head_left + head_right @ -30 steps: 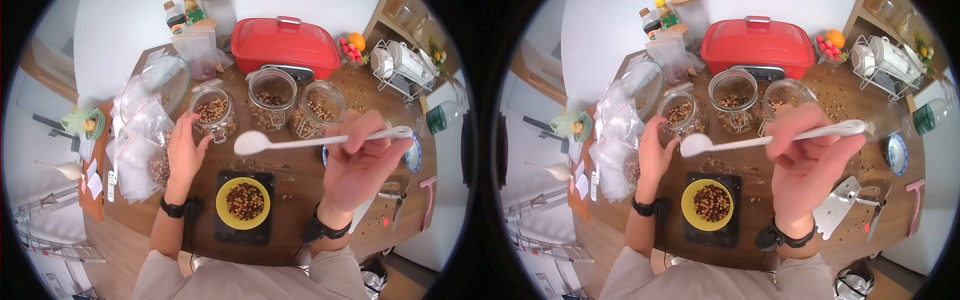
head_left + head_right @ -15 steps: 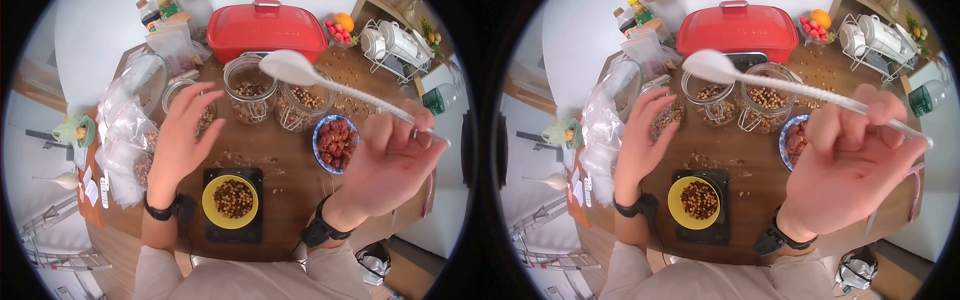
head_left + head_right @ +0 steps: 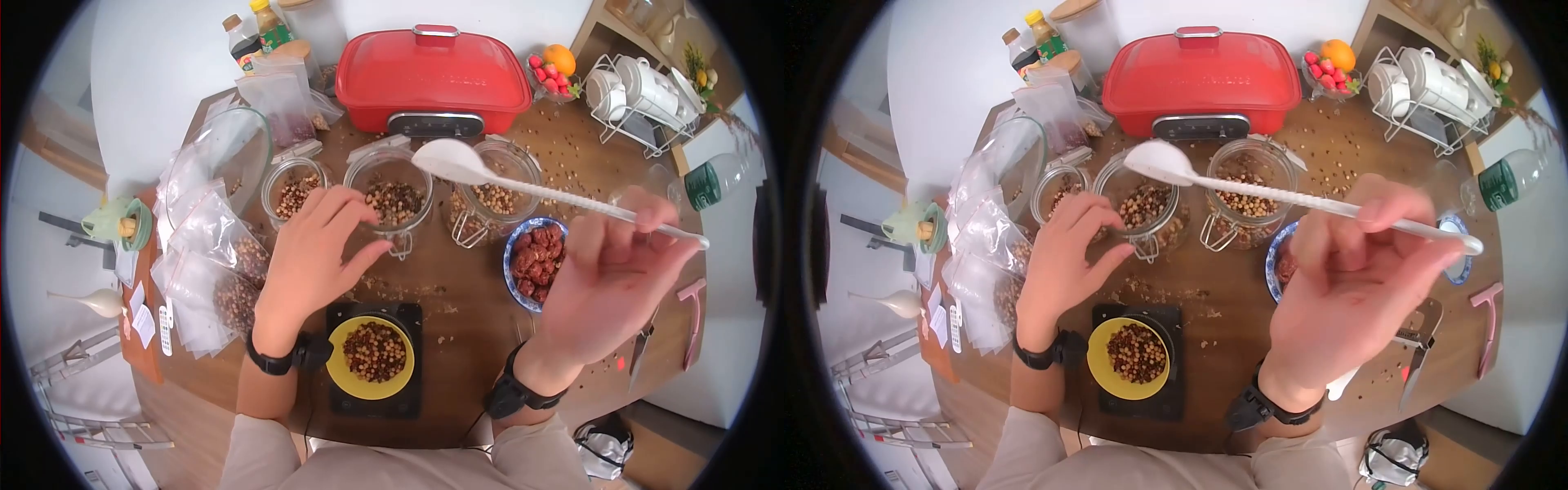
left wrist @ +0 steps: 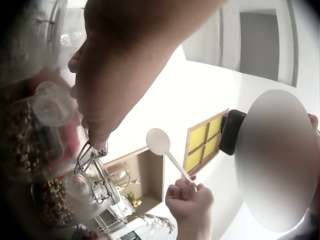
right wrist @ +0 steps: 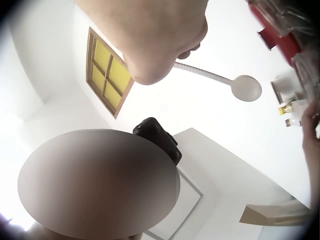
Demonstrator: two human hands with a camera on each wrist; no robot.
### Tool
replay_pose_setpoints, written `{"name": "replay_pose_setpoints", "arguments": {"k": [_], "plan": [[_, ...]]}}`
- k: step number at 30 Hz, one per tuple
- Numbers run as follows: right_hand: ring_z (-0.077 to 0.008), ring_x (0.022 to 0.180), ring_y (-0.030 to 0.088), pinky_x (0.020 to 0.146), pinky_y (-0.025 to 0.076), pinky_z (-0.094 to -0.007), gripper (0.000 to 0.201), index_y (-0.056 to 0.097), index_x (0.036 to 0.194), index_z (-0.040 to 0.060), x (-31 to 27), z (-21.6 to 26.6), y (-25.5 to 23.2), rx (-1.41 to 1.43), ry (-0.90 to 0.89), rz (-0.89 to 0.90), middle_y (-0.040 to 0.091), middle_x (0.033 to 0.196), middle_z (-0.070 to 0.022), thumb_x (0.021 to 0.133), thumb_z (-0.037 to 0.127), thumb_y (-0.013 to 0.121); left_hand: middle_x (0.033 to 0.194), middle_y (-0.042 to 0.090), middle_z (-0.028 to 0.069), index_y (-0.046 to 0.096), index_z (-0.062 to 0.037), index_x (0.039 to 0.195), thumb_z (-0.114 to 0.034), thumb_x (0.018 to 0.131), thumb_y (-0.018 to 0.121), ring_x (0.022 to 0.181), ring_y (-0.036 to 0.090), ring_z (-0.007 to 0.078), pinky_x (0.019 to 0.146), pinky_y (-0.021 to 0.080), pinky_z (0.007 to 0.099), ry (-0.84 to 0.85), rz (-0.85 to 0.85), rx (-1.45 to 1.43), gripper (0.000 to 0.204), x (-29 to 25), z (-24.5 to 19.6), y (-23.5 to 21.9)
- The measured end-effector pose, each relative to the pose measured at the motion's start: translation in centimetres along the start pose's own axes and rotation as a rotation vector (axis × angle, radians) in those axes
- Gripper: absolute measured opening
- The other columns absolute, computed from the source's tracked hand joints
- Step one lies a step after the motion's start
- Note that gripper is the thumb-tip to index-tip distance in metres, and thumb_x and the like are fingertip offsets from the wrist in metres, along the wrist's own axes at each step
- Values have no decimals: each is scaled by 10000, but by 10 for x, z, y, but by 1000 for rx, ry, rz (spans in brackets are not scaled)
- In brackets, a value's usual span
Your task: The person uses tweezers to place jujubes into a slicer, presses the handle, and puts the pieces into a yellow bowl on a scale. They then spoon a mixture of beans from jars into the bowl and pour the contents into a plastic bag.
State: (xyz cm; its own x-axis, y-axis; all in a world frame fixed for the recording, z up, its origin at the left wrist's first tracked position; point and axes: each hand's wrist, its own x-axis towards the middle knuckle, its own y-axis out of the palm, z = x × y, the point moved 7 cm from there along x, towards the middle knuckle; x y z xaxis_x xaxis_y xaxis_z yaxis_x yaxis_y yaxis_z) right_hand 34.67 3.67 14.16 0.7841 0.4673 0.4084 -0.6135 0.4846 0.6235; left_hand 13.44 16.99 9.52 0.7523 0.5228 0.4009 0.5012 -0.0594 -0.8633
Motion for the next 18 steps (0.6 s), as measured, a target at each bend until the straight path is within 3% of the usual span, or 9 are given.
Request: {"name": "replay_pose_setpoints", "arguments": {"k": [2, 5, 7, 10, 12, 15, 18], "plan": [[-65, 558, 249, 456, 176, -232, 526, 524, 901, 40, -2, -11, 8, 15, 33, 82, 492, 846, -33, 1094, 490, 331, 1029, 607, 78, 624, -74, 977, -194, 790, 793, 948, 592, 314, 787, 511, 415, -19, 30, -24, 280, -6, 0, -6], [-38, 558, 327, 451, 215, -217, 484, 546, 882, 37, -10, -21, 18, -230, 47, 152, 547, 803, -30, 1106, 415, 343, 1040, 619, 86, 639, -64, 960, -172, 738, 818, 967, 588, 335, 821, 493, 412, -74, 61, -83, 305, -17, 3, -11], [-39, 564, 413, 468, 276, -219, 421, 561, 827, 12, -16, -29, 26, -342, 52, 208, 615, 796, -41, 1102, 293, 412, 1038, 620, 84, 641, -66, 953, -169, 723, 828, 956, 589, 330, 807, 495, 404, -75, 95, -105, 314, -22, 3, -15], [-57, 551, 442, 494, 325, -222, 357, 589, 820, -12, -25, -41, 41, -469, -26, 385, 649, 815, -55, 1078, 211, 481, 1033, 621, 78, 646, -72, 947, -171, 707, 844, 930, 597, 311, 780, 500, 397, -47, 116, -150, 326, -28, 6, -20], [-70, 565, 490, 521, 377, -228, 184, 632, 887, -17, -31, -50, 45, -525, -6, 440, 657, 817, -59, 1019, 95, 570, 1036, 616, 70, 645, -74, 966, -141, 719, 830, 917, 596, 287, 770, 500, 380, -31, 127, -207, 315, -30, 8, -25], [-83, 555, 518, 526, 413, -234, 36, 644, 950, -5, -38, -63, 56, -568, 8, 494, 628, 744, -47, 963, 4, 612, 920, 602, 49, 635, -67, 1003, -71, 760, 777, 772, 576, 207, 655, 472, 327, -145, -33, -334, 281, -29, 21, -44], [-111, 535, 531, 520, 422, -243, 30, 643, 970, 1, -43, -73, 65, -670, -61, 604, 619, 719, -58, 960, 8, 617, 759, 549, 26, 619, -52, 1033, -15, 791, 711, 620, 503, 143, 551, 398, 284, -423, 35, -276, 262, -39, 55, -42]]}}
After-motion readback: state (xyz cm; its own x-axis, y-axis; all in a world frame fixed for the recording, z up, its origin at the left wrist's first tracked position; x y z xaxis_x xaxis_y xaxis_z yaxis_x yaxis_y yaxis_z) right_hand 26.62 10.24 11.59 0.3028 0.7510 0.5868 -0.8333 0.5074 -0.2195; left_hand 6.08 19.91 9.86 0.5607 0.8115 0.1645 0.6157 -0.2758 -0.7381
